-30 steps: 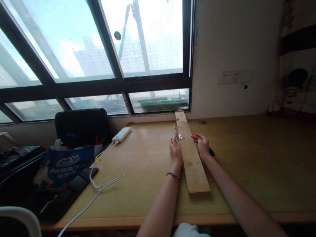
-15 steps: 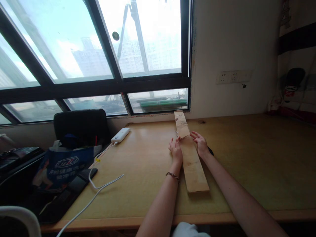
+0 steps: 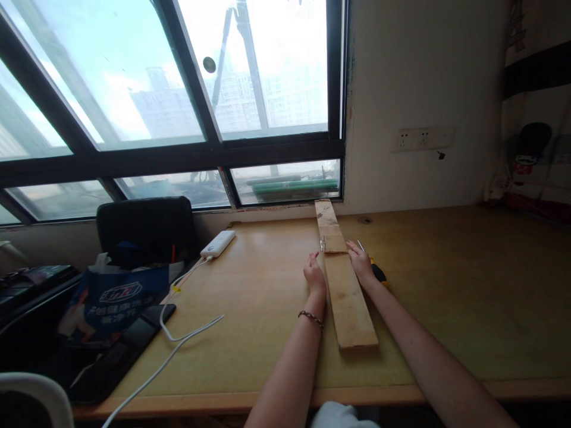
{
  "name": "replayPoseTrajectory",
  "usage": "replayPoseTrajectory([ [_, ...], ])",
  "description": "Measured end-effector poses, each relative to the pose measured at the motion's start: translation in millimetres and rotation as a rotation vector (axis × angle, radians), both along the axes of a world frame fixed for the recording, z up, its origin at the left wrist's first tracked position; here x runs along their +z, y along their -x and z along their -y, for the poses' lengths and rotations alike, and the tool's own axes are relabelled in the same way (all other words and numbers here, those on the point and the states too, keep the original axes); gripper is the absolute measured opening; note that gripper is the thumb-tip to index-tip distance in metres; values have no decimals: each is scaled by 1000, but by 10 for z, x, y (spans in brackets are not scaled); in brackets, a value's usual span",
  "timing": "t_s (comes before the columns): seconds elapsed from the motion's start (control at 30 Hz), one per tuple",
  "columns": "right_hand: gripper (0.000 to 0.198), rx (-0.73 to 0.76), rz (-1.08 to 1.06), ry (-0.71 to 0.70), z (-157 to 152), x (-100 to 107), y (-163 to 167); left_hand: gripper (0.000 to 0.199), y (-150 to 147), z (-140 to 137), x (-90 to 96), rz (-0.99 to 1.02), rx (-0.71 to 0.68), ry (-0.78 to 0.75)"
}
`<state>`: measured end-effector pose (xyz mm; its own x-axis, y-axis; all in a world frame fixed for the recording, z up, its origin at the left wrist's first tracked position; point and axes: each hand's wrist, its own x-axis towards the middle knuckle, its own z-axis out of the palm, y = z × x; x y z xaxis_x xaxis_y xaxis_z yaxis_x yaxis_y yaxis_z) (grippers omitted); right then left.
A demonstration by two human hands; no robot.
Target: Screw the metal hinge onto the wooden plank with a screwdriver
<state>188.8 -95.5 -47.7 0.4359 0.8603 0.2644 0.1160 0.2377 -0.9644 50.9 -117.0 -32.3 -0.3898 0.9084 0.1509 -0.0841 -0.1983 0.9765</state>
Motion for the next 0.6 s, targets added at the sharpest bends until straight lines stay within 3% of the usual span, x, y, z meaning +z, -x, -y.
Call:
replayPoseTrajectory([
  [0.2,36,-2,41,102,-19,-105,-11,47,-17,-18,-26,-24,-50,71],
  [0.6,40,-42,61,77,21,-53,9,43,-24,-17,-43,-50,-66,32],
])
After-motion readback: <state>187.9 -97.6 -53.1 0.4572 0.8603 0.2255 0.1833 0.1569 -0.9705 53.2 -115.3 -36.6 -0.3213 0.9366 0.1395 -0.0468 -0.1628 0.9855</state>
